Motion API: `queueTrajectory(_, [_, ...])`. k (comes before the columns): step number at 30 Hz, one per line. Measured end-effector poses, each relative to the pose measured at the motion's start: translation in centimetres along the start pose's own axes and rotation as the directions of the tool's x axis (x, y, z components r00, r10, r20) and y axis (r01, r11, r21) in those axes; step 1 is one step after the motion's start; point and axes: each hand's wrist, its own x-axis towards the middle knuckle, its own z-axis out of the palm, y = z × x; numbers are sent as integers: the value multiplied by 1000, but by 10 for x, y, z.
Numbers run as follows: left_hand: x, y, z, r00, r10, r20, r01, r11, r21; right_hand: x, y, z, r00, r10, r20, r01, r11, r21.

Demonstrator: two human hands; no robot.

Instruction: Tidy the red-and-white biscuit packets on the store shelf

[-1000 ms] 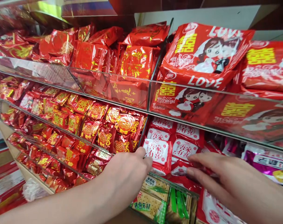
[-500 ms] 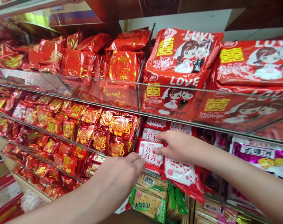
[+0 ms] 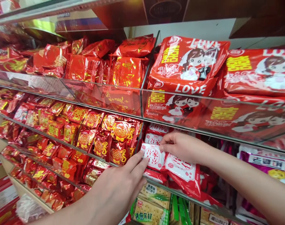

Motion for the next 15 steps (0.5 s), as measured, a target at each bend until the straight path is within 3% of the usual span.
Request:
queueTrajectory(4, [2, 4, 1, 998, -2, 70, -2, 999, 55, -5, -2, -2, 999, -54, -3, 54, 999, -3])
queueTrajectory(9, [1, 3, -2, 992, 2, 129, -6, 1000, 27, -49, 8, -10, 992, -16, -122, -7, 983, -184])
queueTrajectory(12, [-1, 4, -5, 990, 15, 138, -12, 1000, -19, -75, 24, -4, 994, 109, -28, -112, 945, -308])
queueTrajectory(15, [0, 10, -9, 995, 74, 73, -69, 995, -78, -84, 39, 11, 992, 118, 50, -90, 917, -389])
